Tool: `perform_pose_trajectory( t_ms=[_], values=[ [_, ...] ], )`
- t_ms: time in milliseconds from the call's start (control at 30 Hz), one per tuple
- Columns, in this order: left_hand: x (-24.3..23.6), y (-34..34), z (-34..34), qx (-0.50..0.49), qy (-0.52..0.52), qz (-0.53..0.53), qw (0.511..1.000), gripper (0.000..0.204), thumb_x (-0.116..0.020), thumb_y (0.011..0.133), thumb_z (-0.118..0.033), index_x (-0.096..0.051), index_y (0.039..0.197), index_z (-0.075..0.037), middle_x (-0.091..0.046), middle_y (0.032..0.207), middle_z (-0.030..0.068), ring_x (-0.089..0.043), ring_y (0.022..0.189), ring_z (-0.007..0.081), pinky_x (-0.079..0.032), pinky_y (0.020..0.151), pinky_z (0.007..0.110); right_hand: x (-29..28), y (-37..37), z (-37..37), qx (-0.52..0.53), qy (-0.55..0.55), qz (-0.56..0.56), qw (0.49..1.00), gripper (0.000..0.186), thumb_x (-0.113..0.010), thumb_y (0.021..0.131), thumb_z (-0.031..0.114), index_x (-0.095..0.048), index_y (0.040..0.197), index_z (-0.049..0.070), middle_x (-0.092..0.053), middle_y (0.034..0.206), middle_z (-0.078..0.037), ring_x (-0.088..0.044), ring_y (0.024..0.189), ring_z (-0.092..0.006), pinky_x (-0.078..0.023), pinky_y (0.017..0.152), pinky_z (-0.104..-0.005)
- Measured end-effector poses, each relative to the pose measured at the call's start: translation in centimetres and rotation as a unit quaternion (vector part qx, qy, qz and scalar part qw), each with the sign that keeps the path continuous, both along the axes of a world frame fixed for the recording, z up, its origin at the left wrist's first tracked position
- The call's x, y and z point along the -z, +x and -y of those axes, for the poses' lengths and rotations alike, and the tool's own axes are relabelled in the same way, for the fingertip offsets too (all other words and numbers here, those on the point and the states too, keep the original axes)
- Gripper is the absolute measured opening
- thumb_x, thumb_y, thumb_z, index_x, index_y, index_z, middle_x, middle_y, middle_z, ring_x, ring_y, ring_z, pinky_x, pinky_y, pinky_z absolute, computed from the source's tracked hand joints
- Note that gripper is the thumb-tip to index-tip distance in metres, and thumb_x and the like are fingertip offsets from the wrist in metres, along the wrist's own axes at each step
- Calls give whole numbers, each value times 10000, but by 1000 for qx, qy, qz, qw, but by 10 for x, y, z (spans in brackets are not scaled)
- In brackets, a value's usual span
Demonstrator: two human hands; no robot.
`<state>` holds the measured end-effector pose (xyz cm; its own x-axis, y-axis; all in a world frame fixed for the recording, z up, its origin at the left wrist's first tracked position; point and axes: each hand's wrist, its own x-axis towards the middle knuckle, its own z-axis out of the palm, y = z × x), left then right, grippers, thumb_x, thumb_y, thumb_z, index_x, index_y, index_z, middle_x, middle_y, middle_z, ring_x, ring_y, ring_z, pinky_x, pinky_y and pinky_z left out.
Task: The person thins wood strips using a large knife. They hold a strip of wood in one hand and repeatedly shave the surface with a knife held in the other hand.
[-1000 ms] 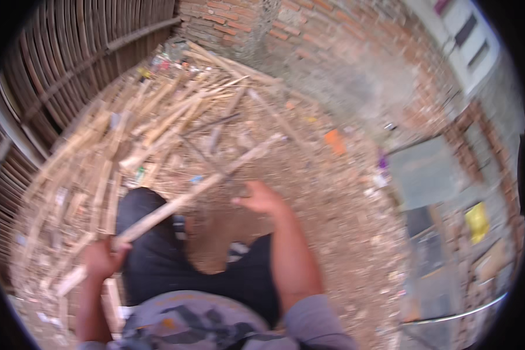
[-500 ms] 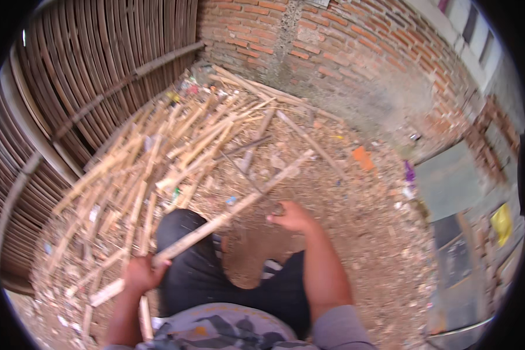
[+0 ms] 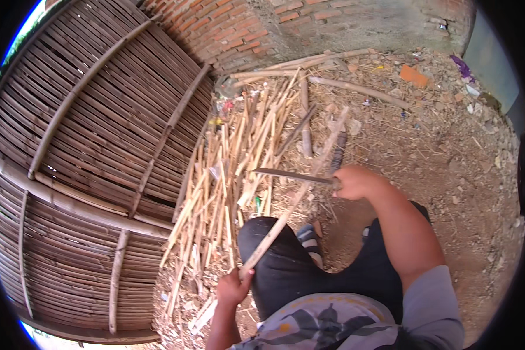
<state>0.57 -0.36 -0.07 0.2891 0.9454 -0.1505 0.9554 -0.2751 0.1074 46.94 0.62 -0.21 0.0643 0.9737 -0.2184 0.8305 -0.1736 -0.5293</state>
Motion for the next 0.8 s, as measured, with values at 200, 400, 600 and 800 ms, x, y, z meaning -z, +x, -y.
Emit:
perform_pose_trajectory(
  t_ms=[200, 400, 600, 800],
  values=[
    [6, 3, 2, 22, 22, 48, 998, 584, -570, 946, -594, -643, 903, -16, -657, 695, 259, -679, 711, 467, -525, 657, 560, -31, -21, 17, -116, 2, 31, 993, 417, -796, 791, 331, -709, 1095, 59, -712, 1001, -205, -685, 974, -379, -534, 838, -474],
    [20, 1, 2, 15, 50, 80, 995, 583, -583, 939, -596, -589, 811, -27, -641, 663, 241, -659, 659, 456, -510, 612, 546, -32, 27, 8, 166, 21, -64, 984, 381, -777, 832, 276, -701, 1129, 50, -715, 975, -181, -694, 919, -329, -535, 821, -430],
    [6, 6, 3, -7, 24, 51, 998, 597, -587, 923, -620, -613, 801, -36, -658, 667, 226, -675, 662, 441, -532, 630, 536, -30, -12, 8, 7, -50, -14, 999, 394, -783, 824, 299, -697, 1108, 40, -710, 975, -204, -697, 934, -352, -535, 827, -450],
    [14, -2, 4, 2, 39, 71, 997, 587, -586, 927, -613, -600, 797, -41, -651, 659, 223, -669, 632, 431, -528, 600, 527, -43, -31, 3, -102, -58, 8, 993, 446, -805, 802, 357, -698, 1109, 50, -720, 1000, -174, -700, 936, -329, -534, 828, -450]
  ],
)
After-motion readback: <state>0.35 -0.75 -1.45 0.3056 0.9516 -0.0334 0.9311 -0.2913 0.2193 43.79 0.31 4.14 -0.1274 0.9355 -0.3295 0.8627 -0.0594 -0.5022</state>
